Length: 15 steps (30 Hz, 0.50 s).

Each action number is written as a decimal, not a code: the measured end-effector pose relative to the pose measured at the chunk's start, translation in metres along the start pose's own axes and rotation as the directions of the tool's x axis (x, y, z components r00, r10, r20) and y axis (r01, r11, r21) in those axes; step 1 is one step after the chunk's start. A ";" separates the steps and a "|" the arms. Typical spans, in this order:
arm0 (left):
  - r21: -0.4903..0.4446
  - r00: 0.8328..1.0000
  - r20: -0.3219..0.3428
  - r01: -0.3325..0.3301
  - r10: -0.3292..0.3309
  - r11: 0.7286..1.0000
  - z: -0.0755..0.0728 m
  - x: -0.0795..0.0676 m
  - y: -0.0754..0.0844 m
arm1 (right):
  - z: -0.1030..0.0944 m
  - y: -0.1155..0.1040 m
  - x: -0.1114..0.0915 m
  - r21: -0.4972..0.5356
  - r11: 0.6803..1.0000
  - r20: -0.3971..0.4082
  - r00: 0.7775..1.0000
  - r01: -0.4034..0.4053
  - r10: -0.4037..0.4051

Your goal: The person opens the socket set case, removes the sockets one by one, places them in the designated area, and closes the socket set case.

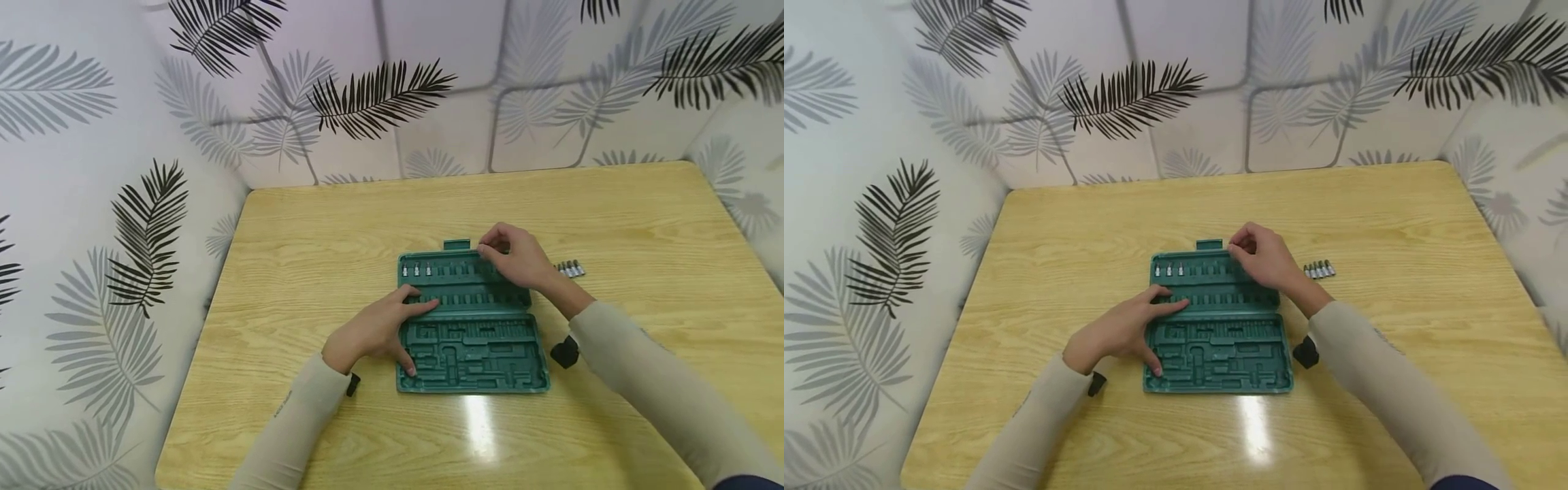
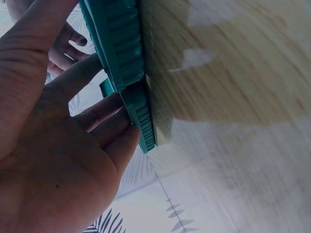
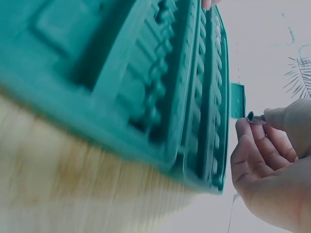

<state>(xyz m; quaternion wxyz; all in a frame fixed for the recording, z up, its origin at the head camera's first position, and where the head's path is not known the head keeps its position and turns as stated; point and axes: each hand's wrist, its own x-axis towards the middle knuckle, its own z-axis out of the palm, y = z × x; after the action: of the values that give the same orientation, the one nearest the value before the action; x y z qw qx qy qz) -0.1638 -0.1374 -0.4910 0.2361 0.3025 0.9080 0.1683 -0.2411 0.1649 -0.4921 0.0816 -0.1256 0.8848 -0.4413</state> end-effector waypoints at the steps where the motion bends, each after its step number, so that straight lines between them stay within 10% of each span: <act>1: 0.000 1.000 0.001 -0.001 0.001 1.000 0.000 0.000 0.000 | -0.003 0.002 -0.002 -0.006 1.000 -0.005 1.000 -0.006 0.005; 15: -0.005 1.000 0.009 0.023 -0.023 1.000 0.000 -0.001 0.003 | -0.036 0.026 -0.029 -0.108 0.993 -0.065 0.997 -0.043 0.036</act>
<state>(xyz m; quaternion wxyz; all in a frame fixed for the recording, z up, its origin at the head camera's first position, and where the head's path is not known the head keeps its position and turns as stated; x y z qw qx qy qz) -0.1620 -0.1358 -0.4895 0.2432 0.2920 0.9098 0.1666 -0.2267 0.2155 -0.4905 0.0554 -0.0983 0.9121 -0.3941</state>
